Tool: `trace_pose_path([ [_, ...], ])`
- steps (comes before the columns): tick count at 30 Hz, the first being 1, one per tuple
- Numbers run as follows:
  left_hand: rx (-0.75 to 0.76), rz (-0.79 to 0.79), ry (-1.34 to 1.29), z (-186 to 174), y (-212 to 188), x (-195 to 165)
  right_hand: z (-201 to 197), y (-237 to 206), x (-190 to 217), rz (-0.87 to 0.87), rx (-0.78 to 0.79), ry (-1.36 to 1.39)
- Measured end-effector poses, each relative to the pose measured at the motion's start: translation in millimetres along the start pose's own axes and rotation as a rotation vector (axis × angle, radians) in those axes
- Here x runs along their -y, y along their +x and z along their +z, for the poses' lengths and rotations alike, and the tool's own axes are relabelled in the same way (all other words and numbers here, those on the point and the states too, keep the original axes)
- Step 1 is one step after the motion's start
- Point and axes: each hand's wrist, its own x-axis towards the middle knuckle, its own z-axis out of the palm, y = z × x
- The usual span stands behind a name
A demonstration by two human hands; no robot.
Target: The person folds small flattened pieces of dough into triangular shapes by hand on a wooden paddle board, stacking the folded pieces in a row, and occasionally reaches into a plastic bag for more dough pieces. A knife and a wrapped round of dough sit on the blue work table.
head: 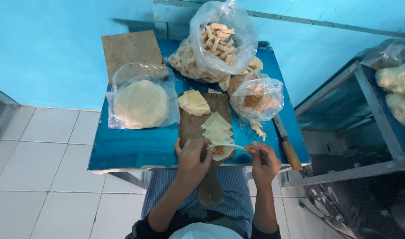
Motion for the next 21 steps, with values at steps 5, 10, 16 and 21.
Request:
trace_pose_path([
  [5, -0.017, 0.032, -0.010, 2, -1, 0, -6, 2, -7, 0.003, -0.029, 0.040],
  [10, -0.037, 0.092, 0.004, 4, -2, 1, -13, 19, -16, 0.004, -0.184, 0.154],
  [16, 0.003, 0.129, 0.013, 4, -2, -3, -12, 80, -14, -0.079, -0.441, -0.086],
  [21, 0.011, 0.131, 0.041, 5, -4, -4, 13, 80, 17, -0.364, -0.265, -0.871],
])
